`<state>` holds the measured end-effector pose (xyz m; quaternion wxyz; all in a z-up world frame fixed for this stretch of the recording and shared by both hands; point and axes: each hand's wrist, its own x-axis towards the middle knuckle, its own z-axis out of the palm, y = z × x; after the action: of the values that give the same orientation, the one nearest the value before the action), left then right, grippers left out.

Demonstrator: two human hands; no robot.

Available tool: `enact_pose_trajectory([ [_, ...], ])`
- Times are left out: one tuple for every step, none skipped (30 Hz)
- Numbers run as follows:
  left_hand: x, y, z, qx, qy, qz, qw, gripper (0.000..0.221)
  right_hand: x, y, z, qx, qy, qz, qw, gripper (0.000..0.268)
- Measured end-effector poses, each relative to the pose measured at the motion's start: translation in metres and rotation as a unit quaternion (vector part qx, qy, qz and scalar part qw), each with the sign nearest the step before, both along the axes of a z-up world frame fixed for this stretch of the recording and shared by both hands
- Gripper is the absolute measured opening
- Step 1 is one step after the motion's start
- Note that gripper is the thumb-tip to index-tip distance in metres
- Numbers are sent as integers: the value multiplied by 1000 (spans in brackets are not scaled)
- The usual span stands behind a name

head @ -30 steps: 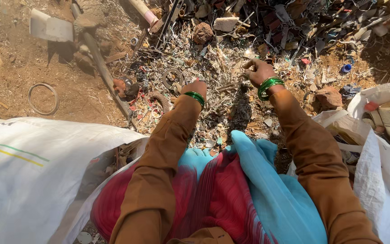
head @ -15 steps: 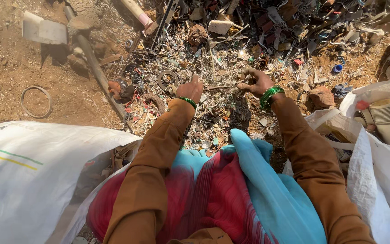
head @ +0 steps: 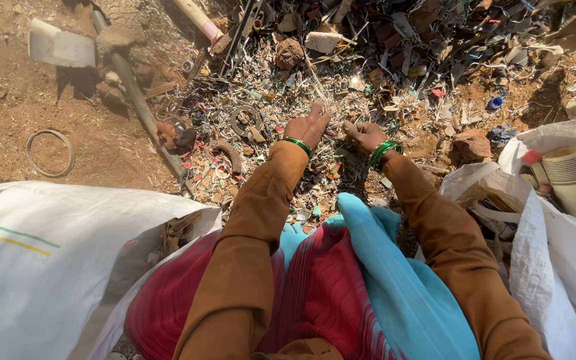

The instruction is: The person sits on the ground and sorts through a pile of trash, picking out specific items and placing them into a white bag.

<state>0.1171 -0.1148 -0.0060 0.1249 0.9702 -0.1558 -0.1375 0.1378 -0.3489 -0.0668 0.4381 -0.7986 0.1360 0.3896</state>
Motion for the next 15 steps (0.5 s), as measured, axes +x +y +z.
enact_pose_trajectory([
  [-6,7,-3,-2,6,13,1000,51,-5,2,-5,-39,-37,47,997,64],
  [-13,17,-6,-4,13,27,1000,47,-8,0,-6,-78,-73,93,990,66],
  [-18,33,-9,3,12,29,999,43,-12,-1,-4,-75,-76,67,992,60],
  [-25,51,-10,10,11,32,999,40,-18,-4,1,-72,-79,41,993,55],
  [-32,71,-8,22,2,45,999,29,-17,-5,10,-67,-88,14,994,51],
  [-40,88,-5,35,-7,58,998,17,-19,-5,20,-93,-104,68,988,48],
  [-47,101,-1,25,-7,81,996,14,-24,-4,31,-118,-119,123,978,49],
  [-52,113,3,15,-8,105,994,16,-32,-2,40,-142,-134,177,965,52],
  [-55,119,6,3,-6,127,992,20,-41,1,46,-177,-118,235,948,48],
  [-55,119,8,2,-7,142,990,20,-50,3,50,-212,-103,291,927,44],
  [-54,112,9,-1,-8,156,988,19,-58,2,51,-247,-86,344,902,40],
  [-50,104,10,-4,-9,169,986,19,-64,0,50,-224,-105,346,905,35],
  [-46,94,10,-28,-16,186,982,19,-68,-3,46,-202,-124,349,907,30],
  [-41,80,9,-52,-24,202,978,20,-68,-9,41,-180,-143,352,907,25],
  [-36,67,8,-76,-30,217,973,21,-68,-17,36,-101,-128,319,934,23],
])
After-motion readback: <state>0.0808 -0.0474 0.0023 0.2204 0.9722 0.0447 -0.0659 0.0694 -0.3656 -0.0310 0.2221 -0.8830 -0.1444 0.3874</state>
